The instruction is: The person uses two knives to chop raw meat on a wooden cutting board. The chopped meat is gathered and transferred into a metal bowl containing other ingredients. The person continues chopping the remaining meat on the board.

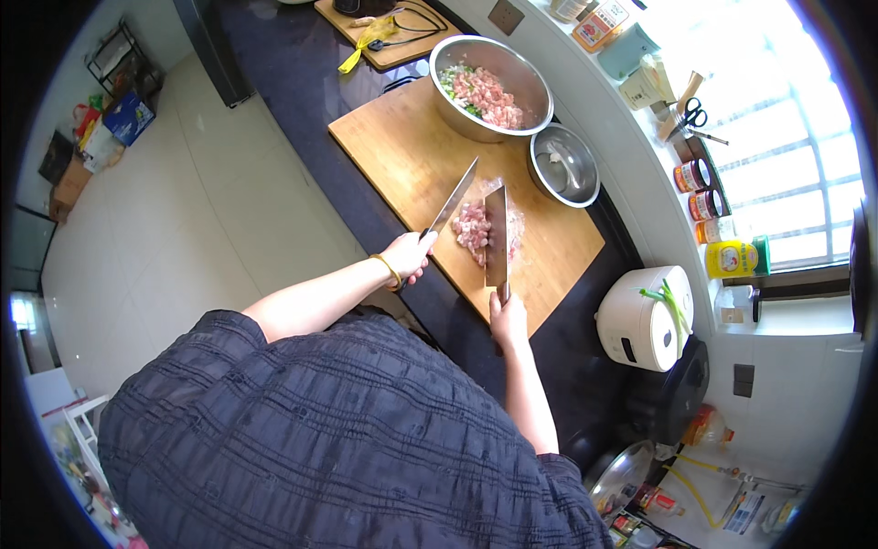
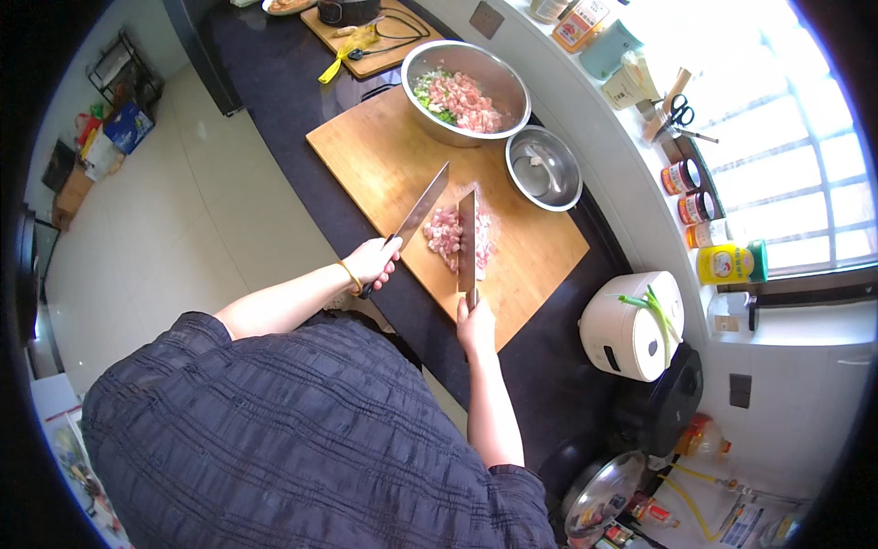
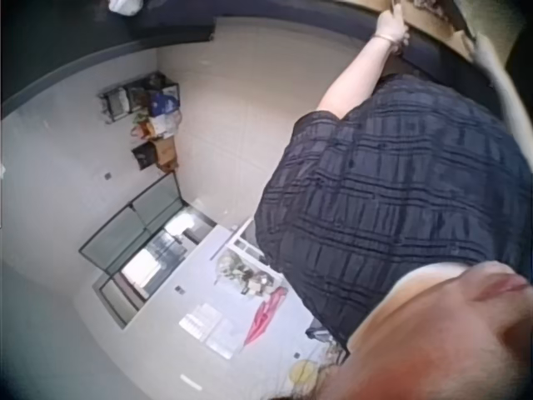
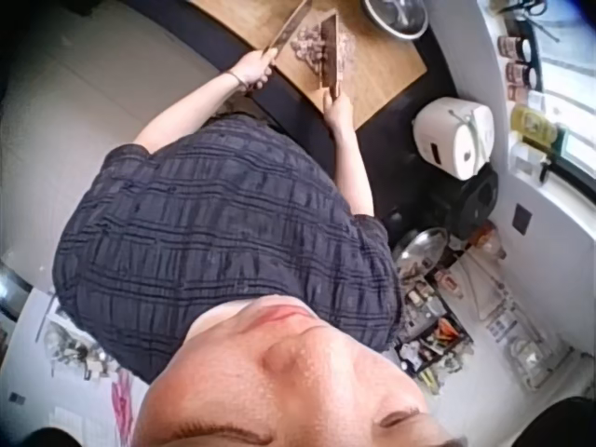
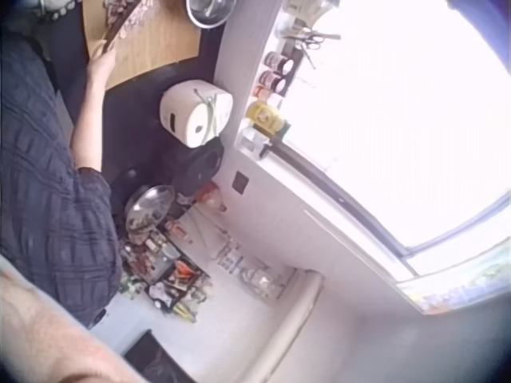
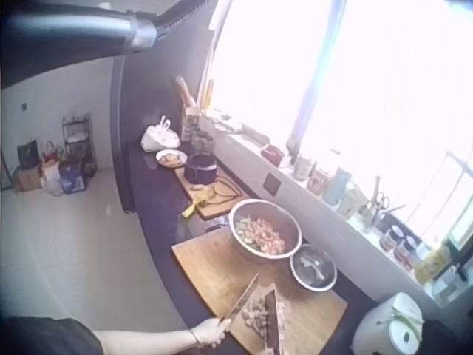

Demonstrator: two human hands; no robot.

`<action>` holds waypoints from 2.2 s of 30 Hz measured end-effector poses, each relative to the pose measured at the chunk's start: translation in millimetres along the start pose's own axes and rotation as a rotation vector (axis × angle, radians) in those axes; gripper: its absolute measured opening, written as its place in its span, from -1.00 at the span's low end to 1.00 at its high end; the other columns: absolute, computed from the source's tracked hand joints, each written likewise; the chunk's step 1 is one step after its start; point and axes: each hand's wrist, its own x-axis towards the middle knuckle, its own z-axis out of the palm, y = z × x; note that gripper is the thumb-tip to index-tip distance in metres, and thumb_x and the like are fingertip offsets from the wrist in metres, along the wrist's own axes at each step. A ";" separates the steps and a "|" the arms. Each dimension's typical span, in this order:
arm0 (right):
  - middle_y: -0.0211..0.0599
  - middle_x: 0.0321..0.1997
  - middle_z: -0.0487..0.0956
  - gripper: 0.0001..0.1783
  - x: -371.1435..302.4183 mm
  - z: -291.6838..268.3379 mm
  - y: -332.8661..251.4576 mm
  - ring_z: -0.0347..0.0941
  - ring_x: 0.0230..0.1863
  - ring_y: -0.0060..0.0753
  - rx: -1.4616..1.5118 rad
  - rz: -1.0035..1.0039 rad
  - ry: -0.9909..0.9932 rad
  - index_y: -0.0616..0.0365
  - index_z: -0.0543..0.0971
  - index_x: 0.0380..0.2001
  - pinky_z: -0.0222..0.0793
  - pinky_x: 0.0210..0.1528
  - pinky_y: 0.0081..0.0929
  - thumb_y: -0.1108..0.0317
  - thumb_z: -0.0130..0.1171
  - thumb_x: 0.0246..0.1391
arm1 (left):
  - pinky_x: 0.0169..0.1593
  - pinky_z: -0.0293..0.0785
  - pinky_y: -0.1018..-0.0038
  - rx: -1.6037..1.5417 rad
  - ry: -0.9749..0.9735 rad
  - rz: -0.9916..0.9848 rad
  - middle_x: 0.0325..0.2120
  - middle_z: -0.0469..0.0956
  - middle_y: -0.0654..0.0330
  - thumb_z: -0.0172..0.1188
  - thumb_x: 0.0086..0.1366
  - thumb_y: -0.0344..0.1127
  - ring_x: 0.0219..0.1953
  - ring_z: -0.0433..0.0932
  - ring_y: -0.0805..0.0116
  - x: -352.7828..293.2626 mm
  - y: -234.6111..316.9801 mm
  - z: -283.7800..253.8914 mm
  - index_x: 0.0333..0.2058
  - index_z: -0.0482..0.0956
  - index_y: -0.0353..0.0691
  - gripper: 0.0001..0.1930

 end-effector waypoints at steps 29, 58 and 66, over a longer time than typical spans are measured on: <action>0.15 -0.49 0.47 -0.64 25.9 -49.7 -51.2 0.44 -0.39 0.10 0.157 0.341 -0.177 0.35 0.39 -0.42 0.35 -0.32 -0.18 0.17 -0.04 0.05 | -0.76 0.18 0.65 -0.010 0.039 0.011 -0.74 0.22 0.37 -0.18 0.25 0.03 -0.79 0.16 0.62 -1.7 -0.4 0.5 -0.47 0.26 -0.17 -0.64; 0.10 -0.49 0.48 -0.64 14.0 -43.4 -30.2 0.44 -0.40 0.09 0.106 0.228 -0.075 0.33 0.39 -0.32 0.33 -0.36 -0.20 0.17 -0.05 0.06 | -0.76 0.18 0.66 0.000 0.017 0.019 -0.75 0.21 0.37 -0.20 0.25 0.02 -0.79 0.16 0.62 1.1 -1.9 -4.0 -0.48 0.25 -0.18 -0.64; 0.16 -0.40 0.48 -0.61 14.3 -41.0 -31.3 0.41 -0.28 0.13 0.113 0.340 -0.202 0.33 0.42 -0.34 0.30 -0.23 -0.17 0.14 -0.01 0.01 | -0.76 0.17 0.66 -0.034 0.007 0.004 -0.75 0.20 0.38 -0.19 0.25 0.02 -0.80 0.15 0.62 0.4 -0.2 -4.2 -0.48 0.25 -0.17 -0.65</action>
